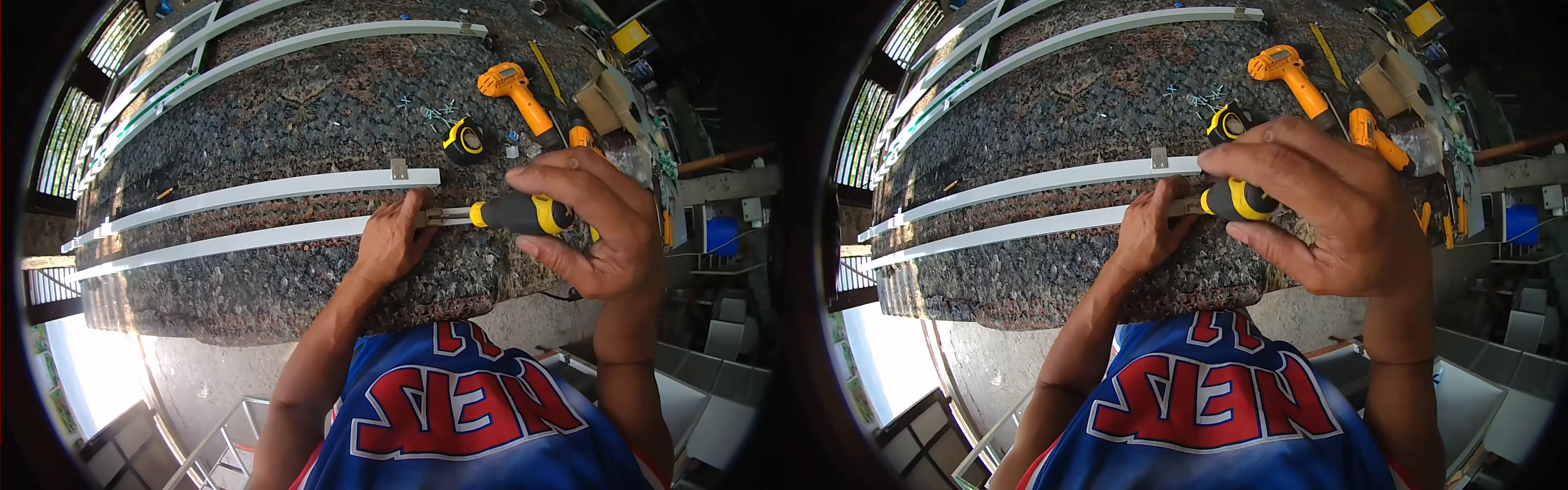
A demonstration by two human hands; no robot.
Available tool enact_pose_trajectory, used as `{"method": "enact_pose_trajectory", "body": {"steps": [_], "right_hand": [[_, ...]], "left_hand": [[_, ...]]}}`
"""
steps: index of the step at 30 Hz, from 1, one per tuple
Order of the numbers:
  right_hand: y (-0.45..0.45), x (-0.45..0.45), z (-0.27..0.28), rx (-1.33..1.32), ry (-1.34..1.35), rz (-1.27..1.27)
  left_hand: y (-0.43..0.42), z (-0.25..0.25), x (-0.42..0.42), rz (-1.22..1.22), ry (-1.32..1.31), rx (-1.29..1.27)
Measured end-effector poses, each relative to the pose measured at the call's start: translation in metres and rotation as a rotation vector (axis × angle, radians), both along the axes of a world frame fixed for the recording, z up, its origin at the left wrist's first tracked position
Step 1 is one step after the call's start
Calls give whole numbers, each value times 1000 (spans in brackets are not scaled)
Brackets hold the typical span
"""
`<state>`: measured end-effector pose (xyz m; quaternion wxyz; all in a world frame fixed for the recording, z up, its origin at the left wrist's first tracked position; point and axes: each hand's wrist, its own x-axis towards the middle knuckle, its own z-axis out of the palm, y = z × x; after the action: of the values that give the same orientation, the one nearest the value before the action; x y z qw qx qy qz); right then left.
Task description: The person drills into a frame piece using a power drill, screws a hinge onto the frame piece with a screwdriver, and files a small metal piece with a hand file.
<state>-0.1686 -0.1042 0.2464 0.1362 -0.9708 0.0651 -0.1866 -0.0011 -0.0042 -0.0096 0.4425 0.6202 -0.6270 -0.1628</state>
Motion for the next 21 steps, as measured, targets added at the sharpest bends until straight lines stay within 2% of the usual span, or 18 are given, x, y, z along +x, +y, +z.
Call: {"method": "enact_pose_trajectory", "body": {"steps": [5, 10, 12, 15, 18, 21], "right_hand": [[4, 8, 8, -277, 180, -105], [4, 20, 22, -179, 222, -38], [-1, 19, 26, -239, 283, 34], [-6, 20, 17, -322, 291, -127], [-3, 28, 19, -335, 322, -126], [-4, 28, 21, -268, 286, 27]], "left_hand": [[0, 1, 1, 4, -11, 6], [0, -1, 0, 16, -14, 13], [0, -2, 0, 20, -21, 9], [0, 0, 0, 25, -40, 3], [0, 0, 1, 20, -42, -3], [0, -1, 0, 20, -24, -7]]}}
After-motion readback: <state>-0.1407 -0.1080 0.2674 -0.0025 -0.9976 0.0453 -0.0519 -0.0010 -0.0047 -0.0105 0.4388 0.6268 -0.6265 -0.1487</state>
